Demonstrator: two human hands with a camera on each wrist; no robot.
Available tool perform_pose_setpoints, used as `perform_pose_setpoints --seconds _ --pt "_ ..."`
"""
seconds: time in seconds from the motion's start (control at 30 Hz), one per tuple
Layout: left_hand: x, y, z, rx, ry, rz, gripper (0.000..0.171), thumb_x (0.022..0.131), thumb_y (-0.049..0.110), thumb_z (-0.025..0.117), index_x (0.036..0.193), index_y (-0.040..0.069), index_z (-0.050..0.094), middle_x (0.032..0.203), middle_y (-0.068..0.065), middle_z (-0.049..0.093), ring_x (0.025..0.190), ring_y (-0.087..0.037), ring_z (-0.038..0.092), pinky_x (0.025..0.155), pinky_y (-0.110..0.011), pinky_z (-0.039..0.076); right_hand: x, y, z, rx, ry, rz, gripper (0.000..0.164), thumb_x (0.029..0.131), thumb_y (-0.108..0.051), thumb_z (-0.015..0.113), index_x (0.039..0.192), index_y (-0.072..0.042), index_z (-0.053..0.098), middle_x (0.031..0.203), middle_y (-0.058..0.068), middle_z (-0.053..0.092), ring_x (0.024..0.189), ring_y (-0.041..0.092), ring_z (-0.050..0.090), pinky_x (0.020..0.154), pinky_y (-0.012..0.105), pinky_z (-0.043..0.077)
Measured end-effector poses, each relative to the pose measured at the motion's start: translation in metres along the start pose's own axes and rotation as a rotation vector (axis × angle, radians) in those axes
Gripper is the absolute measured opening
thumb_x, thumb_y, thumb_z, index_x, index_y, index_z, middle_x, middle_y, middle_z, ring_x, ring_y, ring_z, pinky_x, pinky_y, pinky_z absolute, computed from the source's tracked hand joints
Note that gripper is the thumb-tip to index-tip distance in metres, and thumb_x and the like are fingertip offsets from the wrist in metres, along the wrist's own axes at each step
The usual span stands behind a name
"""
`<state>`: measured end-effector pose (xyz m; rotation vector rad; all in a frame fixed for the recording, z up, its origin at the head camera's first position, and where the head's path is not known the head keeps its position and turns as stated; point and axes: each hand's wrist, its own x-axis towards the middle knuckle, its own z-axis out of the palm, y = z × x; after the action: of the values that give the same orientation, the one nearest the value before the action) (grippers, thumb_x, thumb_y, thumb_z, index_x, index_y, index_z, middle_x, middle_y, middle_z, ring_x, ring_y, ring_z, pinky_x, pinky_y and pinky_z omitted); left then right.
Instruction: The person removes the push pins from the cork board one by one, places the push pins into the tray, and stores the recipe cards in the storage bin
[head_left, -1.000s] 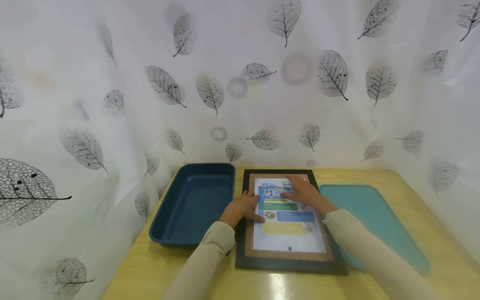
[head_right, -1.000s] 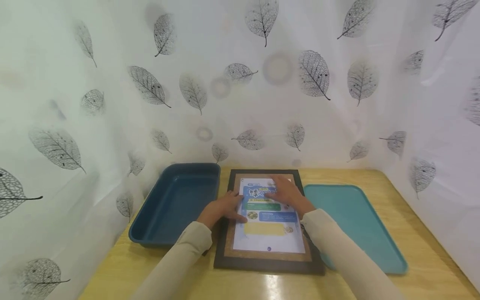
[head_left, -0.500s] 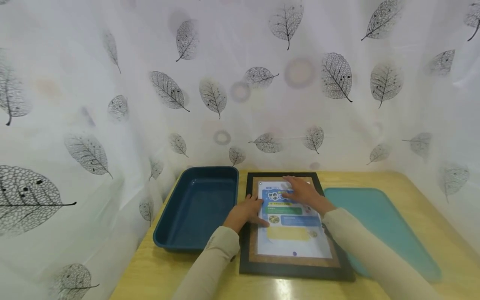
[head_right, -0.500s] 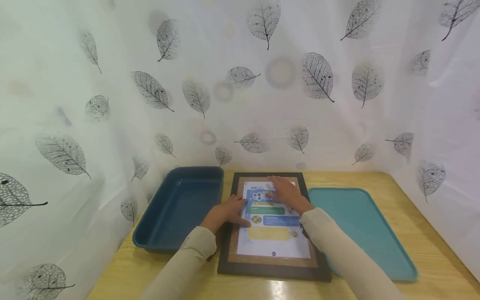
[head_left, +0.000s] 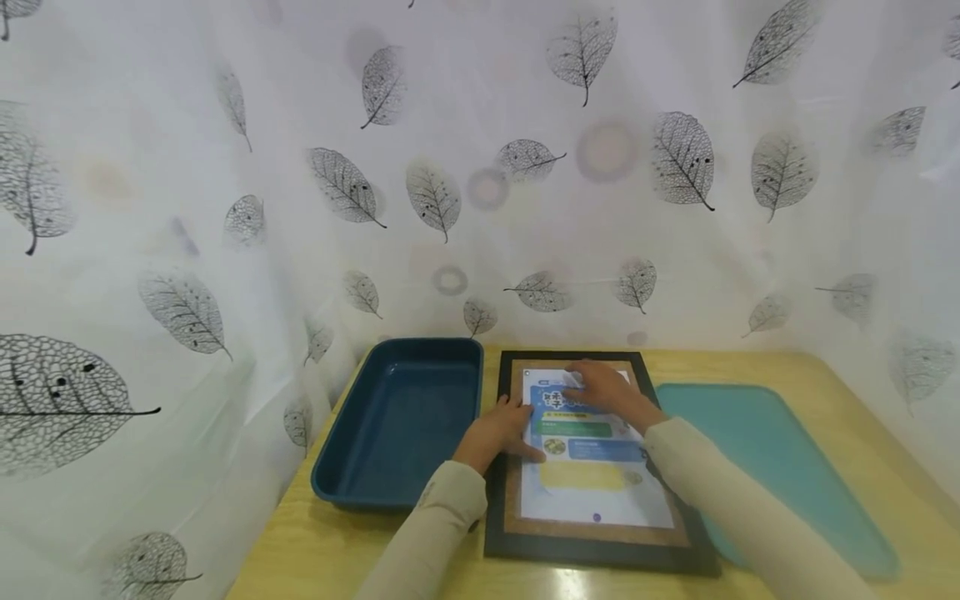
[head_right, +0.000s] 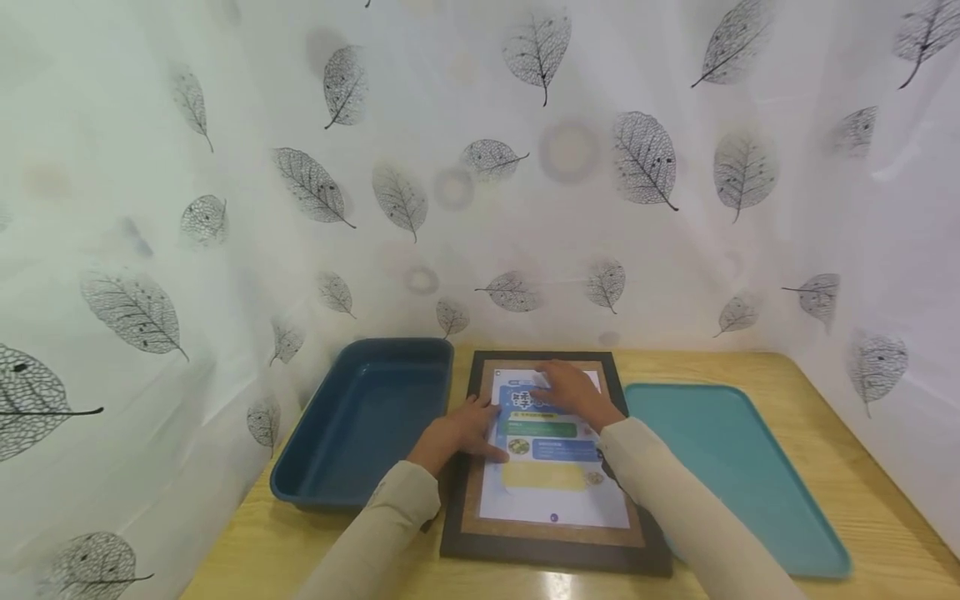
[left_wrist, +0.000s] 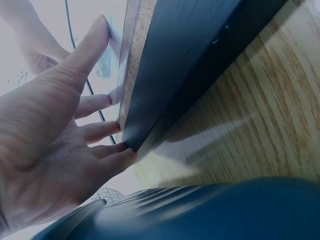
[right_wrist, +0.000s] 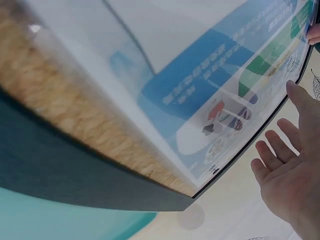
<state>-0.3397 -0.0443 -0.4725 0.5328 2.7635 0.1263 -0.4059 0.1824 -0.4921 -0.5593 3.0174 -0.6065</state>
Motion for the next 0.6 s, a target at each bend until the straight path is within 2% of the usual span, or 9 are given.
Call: perform_pose_setpoints --seconds 0.23,0.37,0.6 --pt "-0.002 0.001 -0.002 -0.008 0.005 0.006 0.098 0.084 0.061 0.08 0.16 0.016 0.04 0.17 -0.011 0.026 0.156 -0.035 0.025 0.121 -0.051 0.033 0.011 -0.002 0.009 0.04 0.031 -0.04 0.053 0.096 -0.031 0.076 0.137 -0.001 0.063 0.136 0.023 0.063 0.127 0.043 0.059 0.108 0.059 0.046" --pt "-0.003 0.002 -0.002 -0.004 0.008 0.021 0.098 0.084 0.061 0.08 0.161 0.015 0.04 0.17 -0.012 0.026 0.156 -0.035 0.025 0.121 -0.05 0.034 0.015 -0.003 0.014 0.075 0.03 -0.03 0.051 0.096 -0.029 0.076 0.136 -0.001 0.064 0.131 0.022 0.065 0.121 0.039 0.062 0.105 0.057 0.048" --pt "0.0 -0.001 0.002 -0.016 0.01 0.018 0.1 0.083 0.062 0.081 0.161 0.014 0.04 0.17 -0.012 0.026 0.156 -0.036 0.025 0.121 -0.052 0.034 0.023 -0.003 0.022 0.076 0.067 -0.064 0.047 0.094 -0.024 0.078 0.132 0.001 0.066 0.125 0.021 0.069 0.115 0.038 0.065 0.102 0.055 0.052"
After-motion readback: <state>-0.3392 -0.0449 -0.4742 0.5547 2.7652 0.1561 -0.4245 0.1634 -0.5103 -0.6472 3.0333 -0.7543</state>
